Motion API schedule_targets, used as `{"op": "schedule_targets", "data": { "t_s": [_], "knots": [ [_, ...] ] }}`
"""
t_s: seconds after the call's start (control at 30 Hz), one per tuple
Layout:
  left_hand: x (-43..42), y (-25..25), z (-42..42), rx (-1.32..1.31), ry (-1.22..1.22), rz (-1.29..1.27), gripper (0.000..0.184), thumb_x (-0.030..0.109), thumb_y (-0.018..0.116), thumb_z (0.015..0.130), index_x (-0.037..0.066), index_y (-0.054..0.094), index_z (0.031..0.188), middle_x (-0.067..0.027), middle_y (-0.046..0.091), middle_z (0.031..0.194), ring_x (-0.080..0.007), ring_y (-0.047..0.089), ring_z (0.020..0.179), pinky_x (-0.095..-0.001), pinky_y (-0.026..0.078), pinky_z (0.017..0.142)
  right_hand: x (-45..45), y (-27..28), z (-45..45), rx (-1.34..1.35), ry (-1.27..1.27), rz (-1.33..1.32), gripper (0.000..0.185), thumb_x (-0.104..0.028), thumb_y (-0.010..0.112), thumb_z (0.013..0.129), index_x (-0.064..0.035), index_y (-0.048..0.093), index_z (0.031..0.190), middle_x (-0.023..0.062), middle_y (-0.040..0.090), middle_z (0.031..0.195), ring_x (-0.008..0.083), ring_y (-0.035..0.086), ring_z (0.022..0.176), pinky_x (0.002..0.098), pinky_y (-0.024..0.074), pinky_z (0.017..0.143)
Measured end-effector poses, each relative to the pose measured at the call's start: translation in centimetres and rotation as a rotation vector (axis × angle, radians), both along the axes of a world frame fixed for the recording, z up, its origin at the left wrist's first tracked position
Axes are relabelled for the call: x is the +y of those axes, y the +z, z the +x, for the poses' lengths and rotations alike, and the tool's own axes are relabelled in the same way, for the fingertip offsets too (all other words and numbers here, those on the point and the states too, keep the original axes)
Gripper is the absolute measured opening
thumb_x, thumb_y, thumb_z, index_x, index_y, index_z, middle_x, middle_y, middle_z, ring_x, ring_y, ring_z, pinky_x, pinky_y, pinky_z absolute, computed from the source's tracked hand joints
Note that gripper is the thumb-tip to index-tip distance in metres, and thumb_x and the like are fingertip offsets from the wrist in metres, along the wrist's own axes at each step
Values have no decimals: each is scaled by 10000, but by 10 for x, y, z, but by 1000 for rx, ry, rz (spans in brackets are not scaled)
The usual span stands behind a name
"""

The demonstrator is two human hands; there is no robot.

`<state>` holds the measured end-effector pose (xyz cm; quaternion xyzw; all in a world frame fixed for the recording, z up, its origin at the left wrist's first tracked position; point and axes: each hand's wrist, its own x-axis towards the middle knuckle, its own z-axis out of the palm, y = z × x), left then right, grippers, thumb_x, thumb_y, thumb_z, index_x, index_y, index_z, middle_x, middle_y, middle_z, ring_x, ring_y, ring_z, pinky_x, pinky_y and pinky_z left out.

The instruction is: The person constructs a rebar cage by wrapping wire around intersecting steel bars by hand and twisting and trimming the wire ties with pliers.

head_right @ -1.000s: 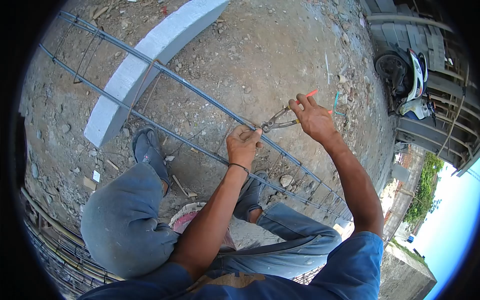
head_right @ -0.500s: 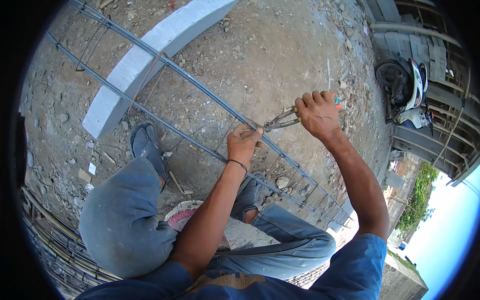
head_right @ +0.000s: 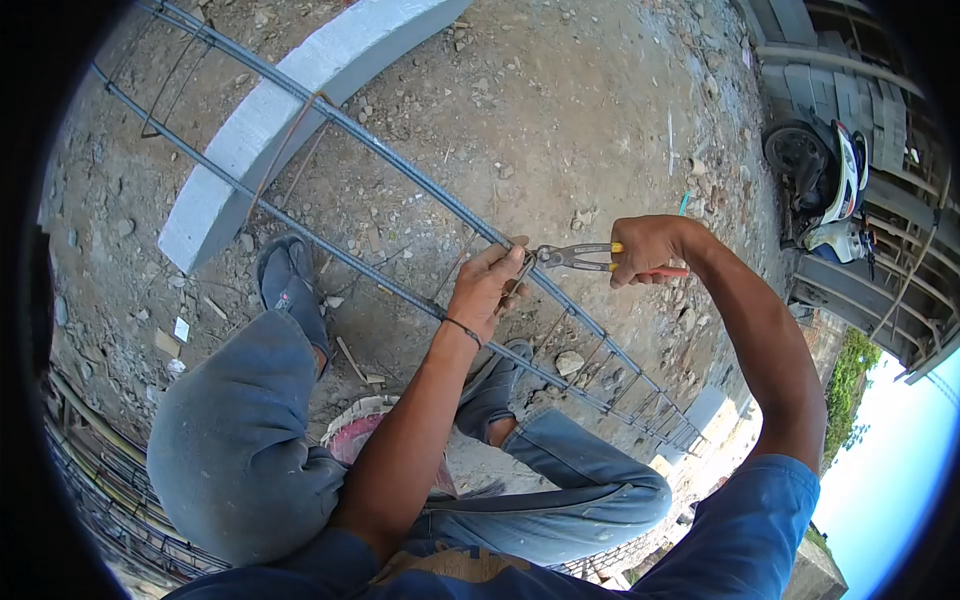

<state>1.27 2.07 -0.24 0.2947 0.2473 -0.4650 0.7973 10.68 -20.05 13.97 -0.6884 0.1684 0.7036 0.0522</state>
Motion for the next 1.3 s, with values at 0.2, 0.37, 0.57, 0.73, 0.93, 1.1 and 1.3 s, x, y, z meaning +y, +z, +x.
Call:
{"op": "schedule_targets", "data": {
  "t_s": [0.2, 0.37, 0.57, 0.73, 0.93, 1.1, 1.3],
  "knots": [
    [-2, -3, -1, -49, 2, -52, 349, 280, 634, 1008, 55, 647, 1274, -4, 686, 986, -73, 596, 652, -197, 396, 479, -16, -30, -98, -172, -580, 216, 236, -120, 797, 814, 36, 657, 705, 88, 614, 557, 153, 584, 426, 287, 466, 408],
    [-6, -6, -5, -91, 70, -85, 322, 291, 613, 1019, 72, 639, 1253, -5, 705, 989, -64, 585, 645, -202, 392, 486, -14, -44, -139, -321, -665, 287, 321, -174, 844, 805, 15, 613, 688, 87, 633, 586, 130, 601, 462, 277, 478, 416],
    [-6, -4, -4, -103, 37, -45, 314, 265, 557, 1049, 52, 632, 1267, -23, 698, 1040, -64, 569, 633, -195, 381, 477, 4, -12, -117, -532, -311, 11, 298, -134, 829, 717, -12, 567, 789, 110, 640, 662, 215, 657, 561, 365, 493, 490],
    [-6, -4, -3, -100, 25, -27, 313, 262, 557, 1048, 51, 630, 1268, -31, 704, 1078, -65, 565, 626, -196, 380, 472, 10, 25, -109, -966, 497, 33, 487, -193, 775, 739, -41, 576, 1156, 110, 621, 861, 308, 628, 812, 446, 497, 722],
    [-6, -4, -3, -93, 57, -70, 334, 271, 566, 1043, 46, 619, 1284, -39, 706, 1120, -69, 552, 597, -200, 386, 469, 15, 44, -78, -1020, 1063, -5, 421, -336, 713, 869, 13, 643, 1092, 94, 640, 862, 208, 641, 747, 354, 505, 652],
    [-4, -4, 0, -86, 44, -28, 359, 297, 584, 1033, 49, 617, 1289, -39, 711, 1114, -69, 551, 579, -203, 396, 472, -29, 12, -61, -131, -788, 120, 387, -332, 700, 927, 34, 674, 802, 124, 635, 585, 181, 596, 420, 317, 444, 365],
    [-5, -7, -3, -94, 28, -37, 358, 314, 595, 1027, 80, 623, 1297, -34, 720, 1089, -67, 570, 592, -205, 400, 476, -2, 25, -58, -534, 376, 83, 398, -258, 802, 761, 7, 618, 994, 147, 671, 731, 275, 685, 667, 427, 520, 602]
  ]
}}
